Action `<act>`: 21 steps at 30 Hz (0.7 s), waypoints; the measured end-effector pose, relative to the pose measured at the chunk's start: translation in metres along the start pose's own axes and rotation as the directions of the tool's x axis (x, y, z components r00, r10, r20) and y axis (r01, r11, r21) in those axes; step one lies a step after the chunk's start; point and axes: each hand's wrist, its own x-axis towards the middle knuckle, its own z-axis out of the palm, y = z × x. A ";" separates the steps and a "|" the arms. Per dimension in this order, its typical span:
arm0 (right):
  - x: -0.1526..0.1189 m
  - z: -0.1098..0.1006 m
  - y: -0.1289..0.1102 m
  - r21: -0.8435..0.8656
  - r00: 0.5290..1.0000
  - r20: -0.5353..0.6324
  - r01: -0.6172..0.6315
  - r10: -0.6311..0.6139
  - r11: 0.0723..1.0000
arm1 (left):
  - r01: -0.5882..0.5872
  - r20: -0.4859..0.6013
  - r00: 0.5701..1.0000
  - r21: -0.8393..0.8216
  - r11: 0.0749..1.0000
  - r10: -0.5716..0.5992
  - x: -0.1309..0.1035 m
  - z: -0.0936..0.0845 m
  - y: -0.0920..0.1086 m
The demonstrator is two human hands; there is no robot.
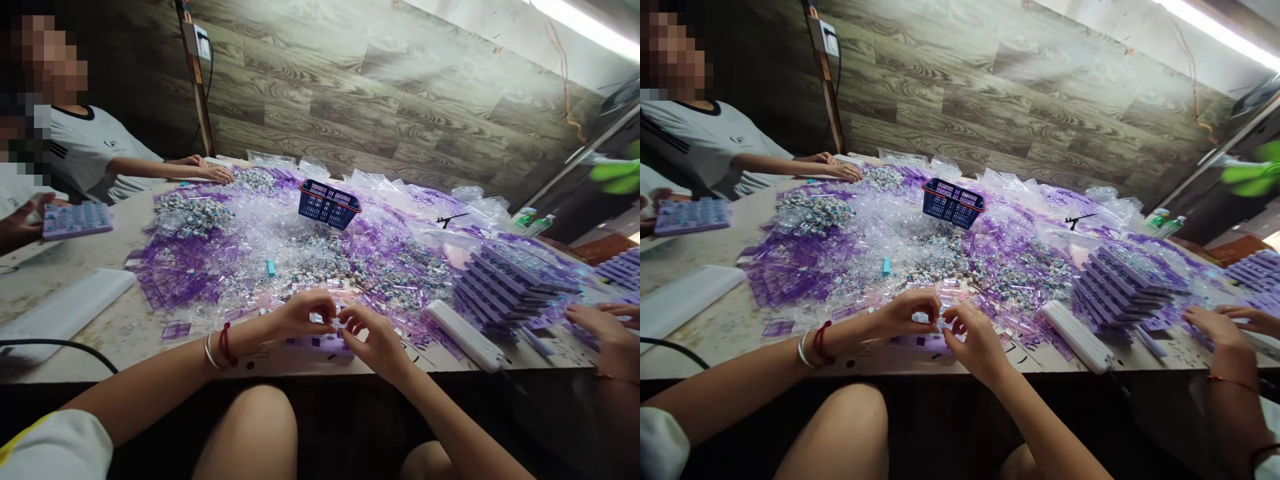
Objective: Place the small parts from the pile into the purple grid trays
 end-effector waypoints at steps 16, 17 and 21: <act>0.000 0.005 0.005 -0.088 0.997 0.070 -0.001 0.007 0.996 | -0.081 0.063 0.996 0.368 0.926 0.062 -0.002 0.003 0.002; 0.000 0.005 0.006 -0.084 0.998 0.070 -0.001 0.007 0.996 | -0.090 0.066 0.995 0.376 0.922 0.070 -0.002 0.003 0.002; 0.001 0.006 0.007 -0.101 0.998 0.061 0.006 0.000 0.995 | -0.079 0.052 0.997 0.432 0.899 0.062 -0.003 0.003 0.003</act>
